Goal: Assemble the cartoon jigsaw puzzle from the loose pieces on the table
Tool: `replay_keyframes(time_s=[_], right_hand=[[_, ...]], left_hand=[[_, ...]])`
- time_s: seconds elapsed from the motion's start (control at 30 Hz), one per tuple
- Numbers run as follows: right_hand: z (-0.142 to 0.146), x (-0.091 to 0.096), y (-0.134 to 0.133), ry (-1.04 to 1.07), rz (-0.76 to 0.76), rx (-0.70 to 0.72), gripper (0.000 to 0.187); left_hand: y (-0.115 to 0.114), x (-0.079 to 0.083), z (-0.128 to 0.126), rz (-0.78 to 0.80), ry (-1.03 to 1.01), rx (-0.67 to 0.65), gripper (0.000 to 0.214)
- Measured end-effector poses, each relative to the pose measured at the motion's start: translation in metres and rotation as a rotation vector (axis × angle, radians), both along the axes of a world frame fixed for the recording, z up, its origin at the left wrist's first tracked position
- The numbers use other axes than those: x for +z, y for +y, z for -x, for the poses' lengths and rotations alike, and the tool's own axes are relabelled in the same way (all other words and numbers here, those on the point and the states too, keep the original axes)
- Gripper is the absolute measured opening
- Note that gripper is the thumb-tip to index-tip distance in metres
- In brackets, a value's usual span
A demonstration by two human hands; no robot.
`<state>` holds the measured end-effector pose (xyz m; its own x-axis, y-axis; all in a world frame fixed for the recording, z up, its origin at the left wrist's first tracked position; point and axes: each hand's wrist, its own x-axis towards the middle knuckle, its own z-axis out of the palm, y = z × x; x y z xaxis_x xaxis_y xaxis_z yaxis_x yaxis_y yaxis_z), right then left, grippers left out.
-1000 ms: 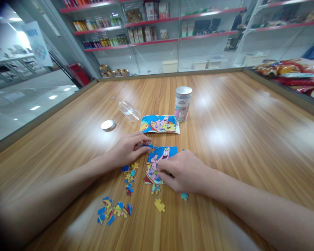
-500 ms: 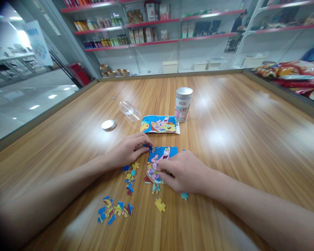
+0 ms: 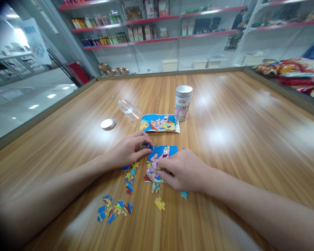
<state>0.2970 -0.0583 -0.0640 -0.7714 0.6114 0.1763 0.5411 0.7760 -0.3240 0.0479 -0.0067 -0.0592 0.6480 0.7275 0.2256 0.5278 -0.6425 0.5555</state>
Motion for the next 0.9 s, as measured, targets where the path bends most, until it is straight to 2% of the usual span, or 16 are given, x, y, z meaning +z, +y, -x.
replay_keyframes(time_s=[0.2, 0.27, 0.4, 0.47, 0.57, 0.73, 0.9], right_hand=[[-0.002, -0.001, -0.001, 0.045, -0.037, 0.038, 0.019], [-0.003, -0.002, 0.000, 0.122, -0.101, 0.044, 0.018], [-0.007, -0.004, 0.005, 0.279, -0.209, -0.046, 0.012], [-0.009, -0.004, 0.010, 0.298, -0.233, -0.092, 0.010], [-0.012, -0.005, 0.018, 0.309, -0.269, -0.142, 0.010], [-0.016, -0.004, 0.026, 0.293, -0.225, -0.222, 0.014], [-0.017, -0.002, 0.026, 0.292, -0.189, -0.273, 0.016]], left_hand=[[0.002, 0.006, 0.002, 0.213, -0.123, 0.107, 0.015], [0.004, 0.013, 0.005, 0.257, -0.103, 0.071, 0.016], [0.006, 0.028, 0.012, 0.353, 0.089, -0.061, 0.014], [0.006, 0.033, 0.014, 0.346, 0.193, -0.088, 0.012], [0.004, 0.037, 0.014, 0.294, 0.326, -0.054, 0.010], [0.006, 0.042, 0.017, 0.225, 0.410, -0.032, 0.012], [0.009, 0.051, 0.024, 0.157, 0.331, -0.248, 0.020]])
